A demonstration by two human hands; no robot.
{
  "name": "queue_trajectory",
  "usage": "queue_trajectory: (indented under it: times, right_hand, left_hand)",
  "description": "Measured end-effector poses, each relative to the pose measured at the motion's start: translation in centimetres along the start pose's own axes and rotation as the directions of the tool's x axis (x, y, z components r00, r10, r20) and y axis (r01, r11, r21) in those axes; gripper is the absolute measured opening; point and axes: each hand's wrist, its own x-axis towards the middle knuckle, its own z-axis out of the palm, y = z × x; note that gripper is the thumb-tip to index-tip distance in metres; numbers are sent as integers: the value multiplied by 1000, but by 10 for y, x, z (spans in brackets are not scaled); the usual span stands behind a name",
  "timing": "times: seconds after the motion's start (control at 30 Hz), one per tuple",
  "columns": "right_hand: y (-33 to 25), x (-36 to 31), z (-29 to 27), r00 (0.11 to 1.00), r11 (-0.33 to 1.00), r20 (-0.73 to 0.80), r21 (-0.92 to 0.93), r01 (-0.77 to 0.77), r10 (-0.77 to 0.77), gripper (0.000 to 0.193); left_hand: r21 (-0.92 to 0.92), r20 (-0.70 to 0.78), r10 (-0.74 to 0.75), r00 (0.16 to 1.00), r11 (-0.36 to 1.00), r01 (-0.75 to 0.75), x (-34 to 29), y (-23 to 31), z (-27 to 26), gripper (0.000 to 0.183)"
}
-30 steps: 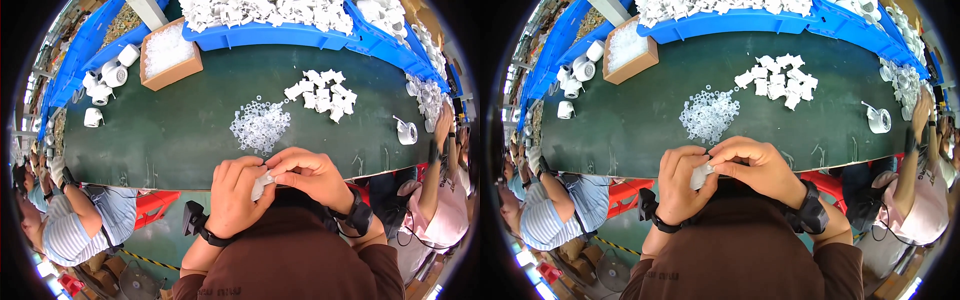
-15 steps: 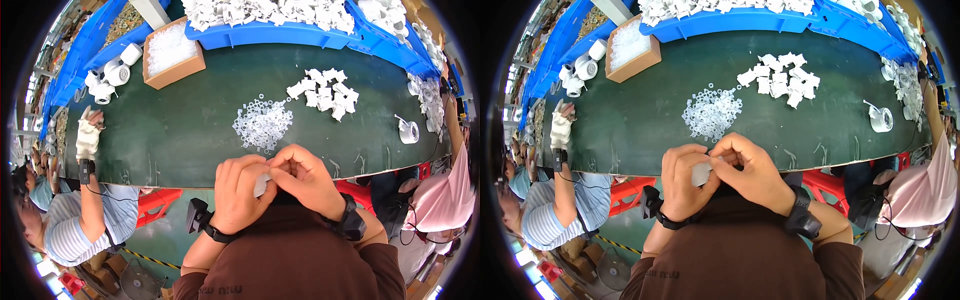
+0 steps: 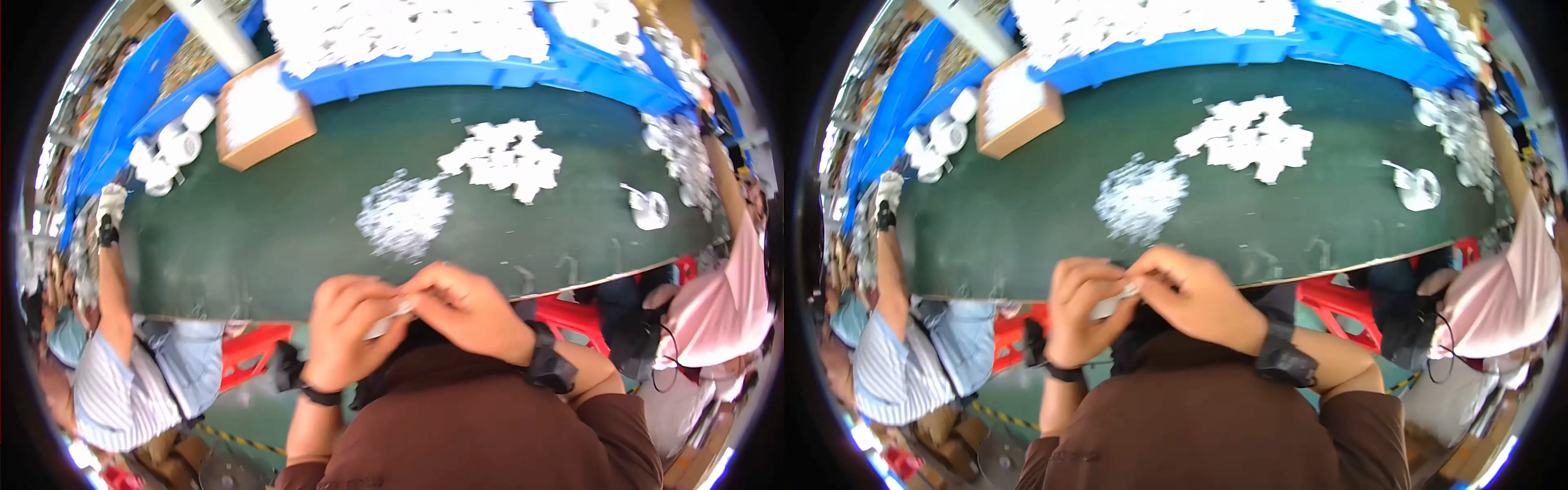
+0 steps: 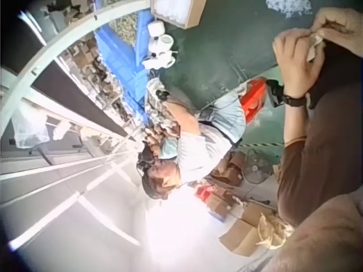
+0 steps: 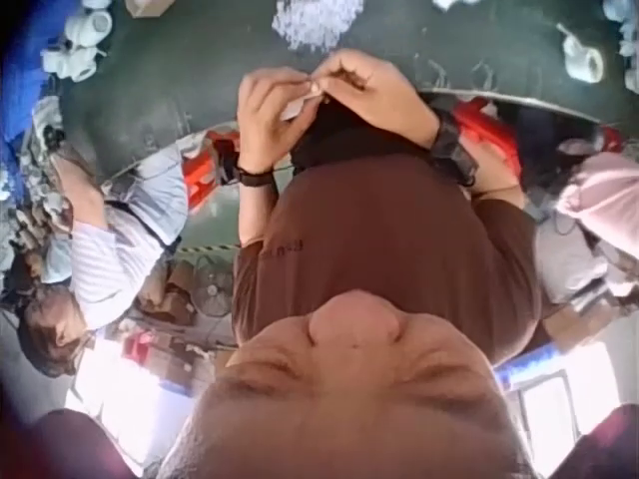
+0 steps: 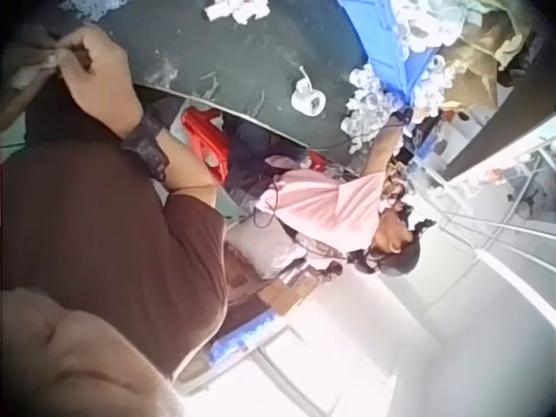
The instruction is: The person picks up a camera housing and a small white component, then inserts the component into the housing. They then pick up a small white ring, fit it onto the assembly, and place the finished part on the table.
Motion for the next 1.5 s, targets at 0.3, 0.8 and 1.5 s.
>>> queue_trajectory:
  times: [0.3,0.8,1.5]
  right_hand:
    - [-35,-34,-147,518,213,-341,-933,-291,-784,38]
    - [-36,-59,-120,974,995,-209,22,95,-89,64]
    - [-31,15,-13,994,981,104,-193,31,-11,31]
  left_hand:
    - [535,-520,-134,843,719,444,-25,-50,-64,48]
    - [-220,129,-67,989,971,94,3,32,14,37]
    - [-12,-132,-254,958,967,255,-6,22,10,43]
